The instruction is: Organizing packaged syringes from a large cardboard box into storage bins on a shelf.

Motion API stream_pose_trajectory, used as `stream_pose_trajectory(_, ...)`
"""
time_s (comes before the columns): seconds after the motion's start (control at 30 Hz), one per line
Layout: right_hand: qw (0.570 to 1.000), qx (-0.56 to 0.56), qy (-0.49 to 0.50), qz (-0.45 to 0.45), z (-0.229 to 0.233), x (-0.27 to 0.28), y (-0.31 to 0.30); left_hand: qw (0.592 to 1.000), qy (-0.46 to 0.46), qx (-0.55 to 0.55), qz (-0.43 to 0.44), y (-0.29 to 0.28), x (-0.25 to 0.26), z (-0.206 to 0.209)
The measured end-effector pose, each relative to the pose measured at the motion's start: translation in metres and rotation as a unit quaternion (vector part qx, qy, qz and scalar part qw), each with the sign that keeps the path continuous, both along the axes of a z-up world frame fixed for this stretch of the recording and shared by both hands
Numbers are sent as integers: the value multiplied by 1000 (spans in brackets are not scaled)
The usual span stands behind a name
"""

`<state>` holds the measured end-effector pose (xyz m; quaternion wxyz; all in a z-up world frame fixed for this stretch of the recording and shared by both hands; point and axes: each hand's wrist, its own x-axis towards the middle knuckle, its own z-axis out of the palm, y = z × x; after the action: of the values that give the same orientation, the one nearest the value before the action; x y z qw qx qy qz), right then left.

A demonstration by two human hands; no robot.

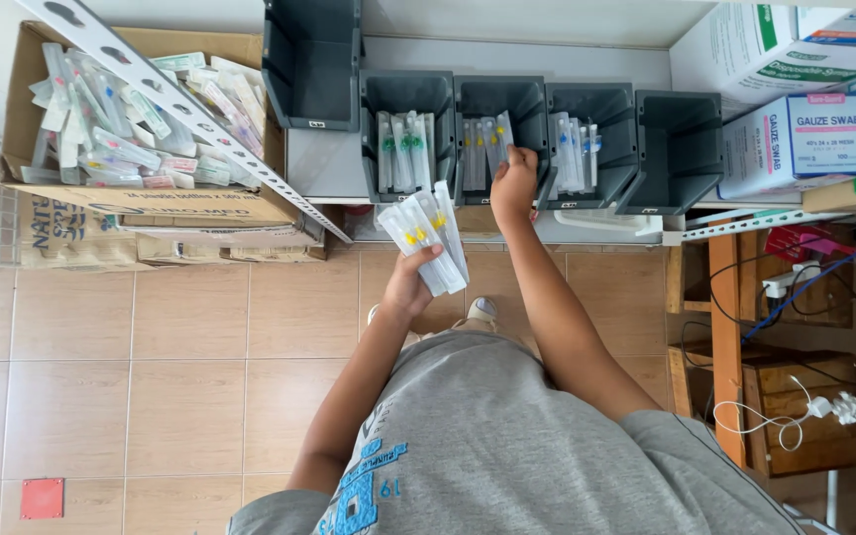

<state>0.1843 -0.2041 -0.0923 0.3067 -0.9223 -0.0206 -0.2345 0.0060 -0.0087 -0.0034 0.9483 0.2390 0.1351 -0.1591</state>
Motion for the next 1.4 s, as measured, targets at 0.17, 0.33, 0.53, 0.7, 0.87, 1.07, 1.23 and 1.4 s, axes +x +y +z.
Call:
stream_pose_trajectory(0.17,982,-84,169,-8,-14,3,5,1000,10,3,0,4,-4,2)
stream_pose_trajectory(0.33,976,-149,155,36,-10,-2,4,1000,21,2,21,4,-3,-7)
stream_pose_trajectory(0.53,975,-124,168,78,-38,11,-13,1000,12,-4,2,-2,-3,7)
stream_pose_trajectory(0.7,990,-33,127,50,-32,17,-17,1000,13,26,-8,-5,-3,18)
stream_pose_trajectory(0.87,982,-13,184,47,-35,25,-19,1000,10,9,2,-7,-3,10)
stream_pose_trajectory(1.07,964,-161,206,55,-13,15,0,1000,6,4,3,-8,-4,5)
stream_pose_trajectory(1.23,953,-158,251,66,-46,19,-12,1000,7,3,8,-10,-7,7)
stream_pose_trajectory(1.4,975,-52,206,67,-38,6,-18,1000,19,5,8,-10,-3,-1)
